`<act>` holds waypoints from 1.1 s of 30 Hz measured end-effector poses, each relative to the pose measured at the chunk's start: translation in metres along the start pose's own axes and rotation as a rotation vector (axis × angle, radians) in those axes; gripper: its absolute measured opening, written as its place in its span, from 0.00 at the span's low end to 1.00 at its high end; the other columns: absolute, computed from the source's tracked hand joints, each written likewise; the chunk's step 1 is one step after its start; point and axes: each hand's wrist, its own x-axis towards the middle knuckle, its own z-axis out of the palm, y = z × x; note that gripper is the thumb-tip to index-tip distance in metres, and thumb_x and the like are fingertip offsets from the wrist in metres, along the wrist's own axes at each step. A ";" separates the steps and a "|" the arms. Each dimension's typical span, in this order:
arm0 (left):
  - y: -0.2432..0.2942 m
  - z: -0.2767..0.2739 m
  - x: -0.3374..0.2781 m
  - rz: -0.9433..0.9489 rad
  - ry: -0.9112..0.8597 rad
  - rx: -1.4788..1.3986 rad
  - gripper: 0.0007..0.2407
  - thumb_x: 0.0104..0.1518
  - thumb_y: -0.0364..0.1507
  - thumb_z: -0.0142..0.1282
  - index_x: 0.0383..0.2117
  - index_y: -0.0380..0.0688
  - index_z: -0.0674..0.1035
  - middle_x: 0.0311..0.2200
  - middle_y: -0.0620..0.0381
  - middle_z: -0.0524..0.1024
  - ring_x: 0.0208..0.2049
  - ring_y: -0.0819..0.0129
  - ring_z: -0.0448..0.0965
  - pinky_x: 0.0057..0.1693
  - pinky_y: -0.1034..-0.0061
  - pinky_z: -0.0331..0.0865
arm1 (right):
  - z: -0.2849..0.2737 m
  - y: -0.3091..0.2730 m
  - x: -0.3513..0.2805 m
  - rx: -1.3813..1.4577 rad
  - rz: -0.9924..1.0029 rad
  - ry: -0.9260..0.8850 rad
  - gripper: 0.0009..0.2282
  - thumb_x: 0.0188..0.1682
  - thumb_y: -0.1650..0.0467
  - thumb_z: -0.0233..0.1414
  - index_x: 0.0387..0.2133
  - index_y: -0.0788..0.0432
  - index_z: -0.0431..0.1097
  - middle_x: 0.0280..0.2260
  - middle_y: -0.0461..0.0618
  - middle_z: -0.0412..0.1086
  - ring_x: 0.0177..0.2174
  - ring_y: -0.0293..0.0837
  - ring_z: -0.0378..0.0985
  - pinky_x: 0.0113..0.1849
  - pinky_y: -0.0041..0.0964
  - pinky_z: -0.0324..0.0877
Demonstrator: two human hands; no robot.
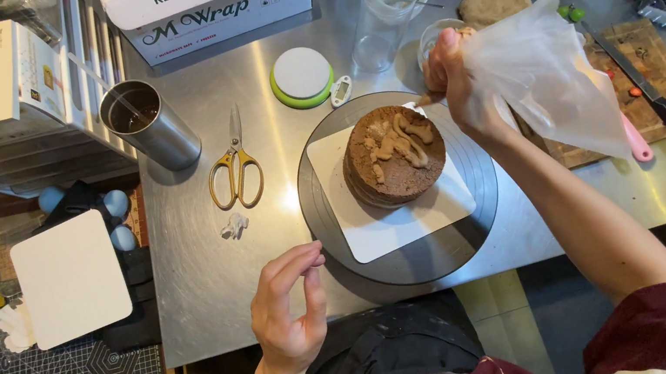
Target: The person pipes filling from a piping bag onto a chocolate cake layer on a turntable, spreads the filling with a spatula, places another cake layer on top, and brushes liquid onto the cake with a pastry brush, repeating the filling and spreading steps.
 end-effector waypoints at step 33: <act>0.075 0.064 -0.123 -0.633 0.638 -0.142 0.06 0.67 0.20 0.45 0.47 0.32 0.72 0.46 0.47 0.76 0.39 0.70 0.79 0.41 0.78 0.76 | 0.024 -0.003 -0.041 -0.094 -0.161 -0.343 0.25 0.65 0.57 0.35 0.18 0.55 0.57 0.16 0.39 0.52 0.17 0.32 0.52 0.20 0.31 0.47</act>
